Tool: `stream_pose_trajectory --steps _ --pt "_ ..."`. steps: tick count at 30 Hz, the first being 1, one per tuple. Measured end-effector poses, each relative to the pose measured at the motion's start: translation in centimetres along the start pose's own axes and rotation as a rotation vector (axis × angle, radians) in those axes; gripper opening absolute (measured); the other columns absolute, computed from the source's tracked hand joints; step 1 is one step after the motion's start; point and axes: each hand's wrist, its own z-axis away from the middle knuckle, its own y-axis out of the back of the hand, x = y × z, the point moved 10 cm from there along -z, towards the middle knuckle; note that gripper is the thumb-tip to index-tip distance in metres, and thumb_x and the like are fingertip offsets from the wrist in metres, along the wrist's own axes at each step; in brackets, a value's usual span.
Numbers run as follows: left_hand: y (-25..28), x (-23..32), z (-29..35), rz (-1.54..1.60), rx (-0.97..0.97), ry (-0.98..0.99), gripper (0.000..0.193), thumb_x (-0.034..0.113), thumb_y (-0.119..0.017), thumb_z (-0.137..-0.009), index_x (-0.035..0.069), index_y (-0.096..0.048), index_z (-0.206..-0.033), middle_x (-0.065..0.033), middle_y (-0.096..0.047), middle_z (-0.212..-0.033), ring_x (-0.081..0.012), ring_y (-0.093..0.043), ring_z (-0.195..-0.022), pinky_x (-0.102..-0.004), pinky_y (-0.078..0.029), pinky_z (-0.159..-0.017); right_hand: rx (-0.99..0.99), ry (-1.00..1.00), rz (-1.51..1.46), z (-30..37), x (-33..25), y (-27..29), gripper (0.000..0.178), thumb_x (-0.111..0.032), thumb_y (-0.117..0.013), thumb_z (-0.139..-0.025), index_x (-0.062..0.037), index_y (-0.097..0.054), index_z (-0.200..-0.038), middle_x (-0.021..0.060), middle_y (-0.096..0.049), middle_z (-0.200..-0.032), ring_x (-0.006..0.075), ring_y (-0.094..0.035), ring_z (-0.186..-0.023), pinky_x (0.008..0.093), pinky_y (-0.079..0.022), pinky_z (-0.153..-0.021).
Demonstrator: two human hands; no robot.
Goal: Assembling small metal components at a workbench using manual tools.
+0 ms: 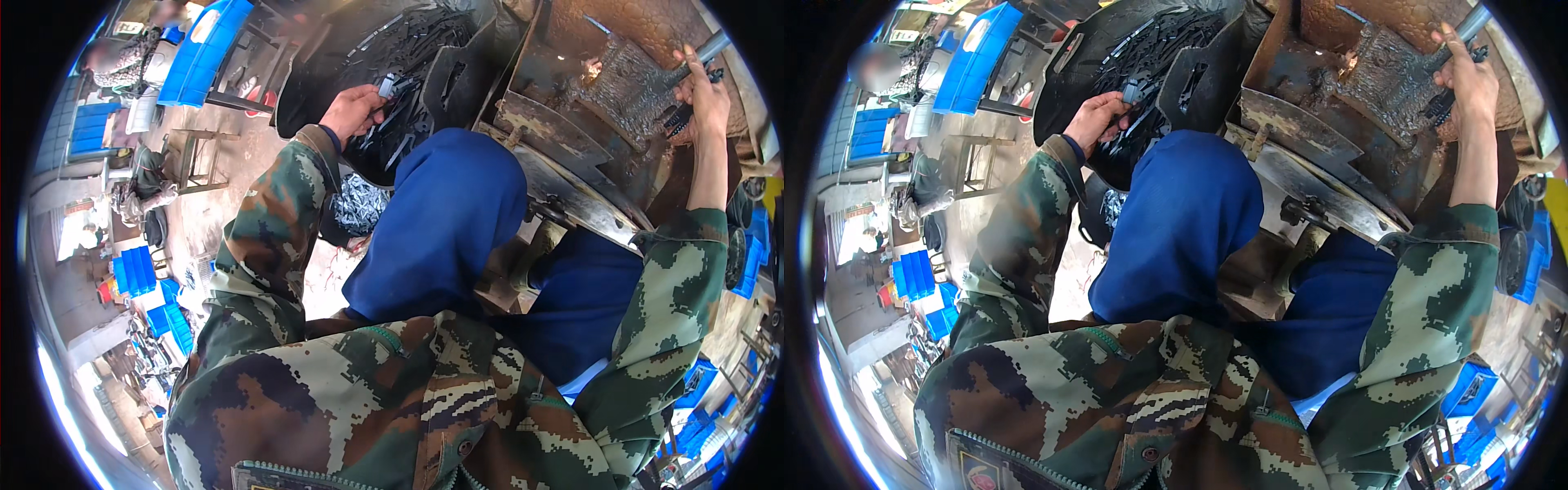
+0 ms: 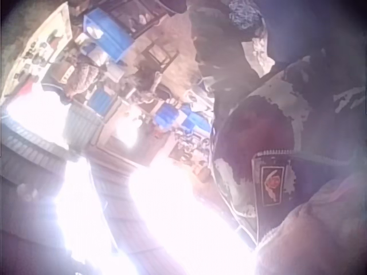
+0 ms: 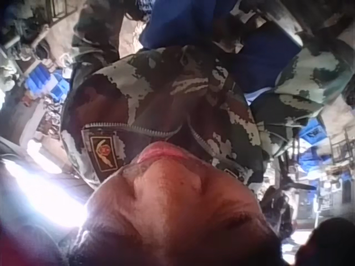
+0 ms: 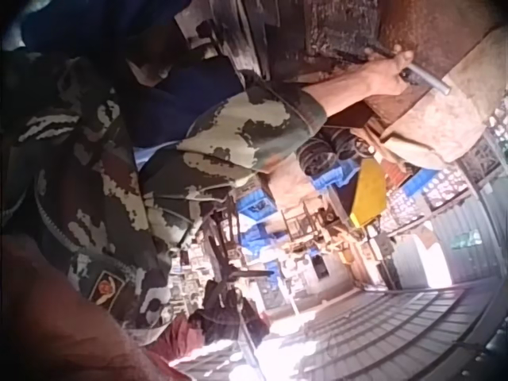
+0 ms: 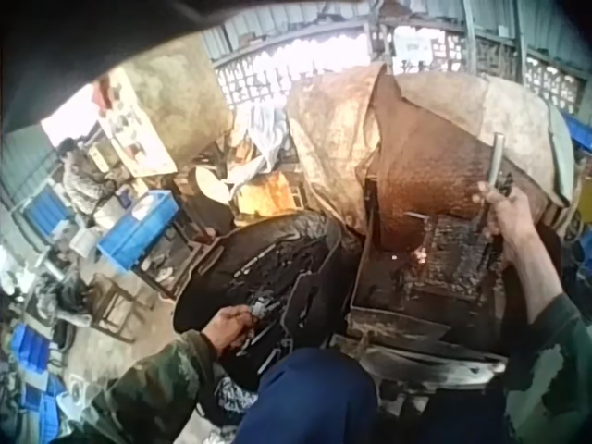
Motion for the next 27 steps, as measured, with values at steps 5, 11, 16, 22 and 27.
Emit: stream_pose_trajectory --steps 5,11,16,22,27 --pt "-0.9 1.5 1.1 0.016 0.049 0.011 0.011 0.016 -0.058 -0.096 0.010 -0.063 -0.102 0.0032 -0.053 -0.068 -0.0010 -0.032 -0.045 -0.0189 -0.024 -0.041 -0.005 -0.009 0.042 -0.3 0.3 0.3 0.031 -0.028 -0.068 -0.093 -0.0024 -0.073 -0.111 0.0010 -0.054 -0.063 0.0097 -0.044 -0.053 0.0276 -0.047 -0.055" --pt "-1.5 3.0 1.3 0.020 -0.038 -0.069 0.013 0.020 -0.056 -0.097 0.009 -0.063 -0.101 0.0046 -0.045 -0.069 -0.0020 -0.031 -0.049 -0.0210 -0.021 -0.043 0.009 -0.024 0.078 1.3 -1.2 -0.7 0.037 -0.019 -0.059 -0.100 0.0039 -0.061 -0.128 -0.0008 -0.055 -0.070 0.0066 -0.035 -0.053 0.0265 -0.041 -0.054" --pt "-2.8 2.9 1.5 0.098 -0.013 -0.117 0.018 0.008 -0.049 -0.094 0.006 -0.055 -0.110 -0.0050 -0.059 -0.077 -0.0101 -0.048 -0.053 -0.0245 -0.038 -0.047 -0.005 -0.021 0.088 0.8 -0.7 -0.5 0.036 -0.020 -0.060 -0.100 0.0033 -0.062 -0.127 -0.0011 -0.055 -0.069 0.0064 -0.035 -0.052 0.0266 -0.041 -0.054" --pt "-3.2 -1.1 1.6 0.002 -0.083 0.049 0.031 -0.001 -0.041 -0.092 0.007 -0.047 -0.121 -0.0087 -0.063 -0.083 -0.0161 -0.060 -0.061 -0.0302 -0.054 -0.058 -0.027 -0.037 0.045 0.8 -0.6 -0.7 0.036 -0.019 -0.059 -0.100 0.0027 -0.062 -0.128 0.0025 -0.065 -0.080 0.0064 -0.035 -0.053 0.0260 -0.042 -0.055" --pt "-3.8 -1.8 1.9 -0.042 -0.126 0.049 0.032 -0.002 -0.040 -0.093 0.007 -0.047 -0.123 -0.0079 -0.062 -0.082 -0.0160 -0.062 -0.064 -0.0292 -0.055 -0.062 -0.018 -0.013 -0.012 1.5 -1.2 -1.0 0.036 -0.018 -0.056 -0.100 0.0026 -0.061 -0.129 0.0018 -0.066 -0.083 0.0065 -0.035 -0.053 0.0262 -0.043 -0.056"
